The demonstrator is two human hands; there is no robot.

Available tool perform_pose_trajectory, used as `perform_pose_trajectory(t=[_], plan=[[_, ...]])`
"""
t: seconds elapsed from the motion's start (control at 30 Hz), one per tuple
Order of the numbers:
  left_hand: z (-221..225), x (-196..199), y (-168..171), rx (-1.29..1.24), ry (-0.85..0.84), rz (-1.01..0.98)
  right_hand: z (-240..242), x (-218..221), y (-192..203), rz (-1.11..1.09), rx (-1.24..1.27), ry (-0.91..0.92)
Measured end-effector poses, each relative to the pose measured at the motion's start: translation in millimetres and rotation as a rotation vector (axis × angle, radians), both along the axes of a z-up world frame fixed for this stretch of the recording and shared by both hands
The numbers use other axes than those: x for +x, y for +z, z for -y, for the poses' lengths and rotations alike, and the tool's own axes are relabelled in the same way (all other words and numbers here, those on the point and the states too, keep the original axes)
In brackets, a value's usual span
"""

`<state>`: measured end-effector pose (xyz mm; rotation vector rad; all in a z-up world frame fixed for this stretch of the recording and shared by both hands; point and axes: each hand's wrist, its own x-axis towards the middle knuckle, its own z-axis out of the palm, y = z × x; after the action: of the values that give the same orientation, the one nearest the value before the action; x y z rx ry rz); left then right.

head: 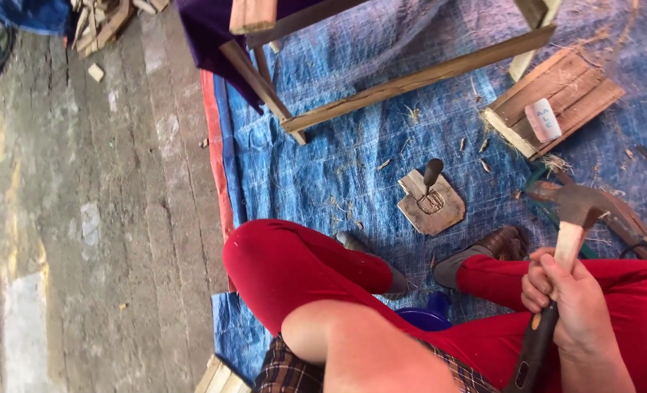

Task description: Using a hammer and a chisel to carve a design or shape into a small piece of wood while sitting on a tarp.

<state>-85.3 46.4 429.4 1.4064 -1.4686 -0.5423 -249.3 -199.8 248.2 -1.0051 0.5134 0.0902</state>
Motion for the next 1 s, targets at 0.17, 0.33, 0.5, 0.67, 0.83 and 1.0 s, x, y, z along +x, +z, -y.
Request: perform_pose_trajectory(t=[0.17,0.33,0.5,0.67,0.83,1.0], plan=[[-25,-5,-13,0.037,0.011,-0.036,5,-4,-5,-0.017,-0.055,0.006],[-1,84,-221,0.512,0.887,0.221,27,-17,-55,0.011,-0.041,0.093],[21,96,-358,0.586,1.138,0.135,56,-58,-133,0.029,0.083,0.169],[58,86,-363,0.577,1.028,0.216,4,-17,-91,-0.304,-0.321,0.267],[76,83,-375,0.569,1.129,0.306,-40,38,-110,-0.382,-0.498,0.376],[82,87,-393,0.449,1.184,0.464,-66,83,-164,-0.489,-0.605,0.431]])
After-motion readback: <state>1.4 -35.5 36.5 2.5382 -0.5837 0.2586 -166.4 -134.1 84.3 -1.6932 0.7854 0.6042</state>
